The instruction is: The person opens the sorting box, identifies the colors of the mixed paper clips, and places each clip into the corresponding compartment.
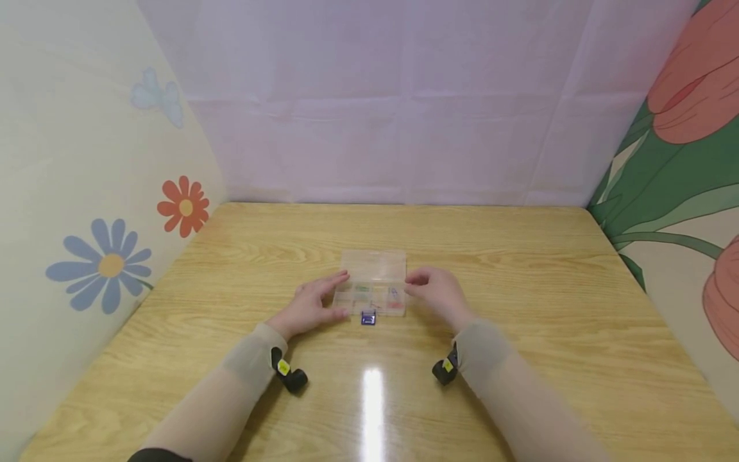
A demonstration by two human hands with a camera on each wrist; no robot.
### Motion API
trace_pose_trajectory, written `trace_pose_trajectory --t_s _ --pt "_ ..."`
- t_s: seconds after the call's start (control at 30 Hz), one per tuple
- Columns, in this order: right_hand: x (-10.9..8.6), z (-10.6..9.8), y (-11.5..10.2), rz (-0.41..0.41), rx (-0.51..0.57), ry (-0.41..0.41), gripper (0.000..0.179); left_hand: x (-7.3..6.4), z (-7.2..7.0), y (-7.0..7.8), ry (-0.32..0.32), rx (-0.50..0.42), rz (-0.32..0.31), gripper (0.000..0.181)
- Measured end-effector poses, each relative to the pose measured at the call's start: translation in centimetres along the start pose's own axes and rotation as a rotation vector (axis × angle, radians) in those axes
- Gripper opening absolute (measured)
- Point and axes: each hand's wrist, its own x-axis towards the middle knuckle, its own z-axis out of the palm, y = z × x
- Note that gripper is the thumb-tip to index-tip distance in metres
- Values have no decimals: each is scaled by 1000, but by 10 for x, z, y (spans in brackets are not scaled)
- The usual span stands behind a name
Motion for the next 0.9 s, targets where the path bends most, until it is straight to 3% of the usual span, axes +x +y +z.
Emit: trace_pose_trajectory --t_s 0.43,0.9 --pt "-9 -31 26 9 15 24 31 2 3 -4 11 8 11 84" --pt "-10 -35 40 58 11 28 29 1 2 -2 5 15 3 83"
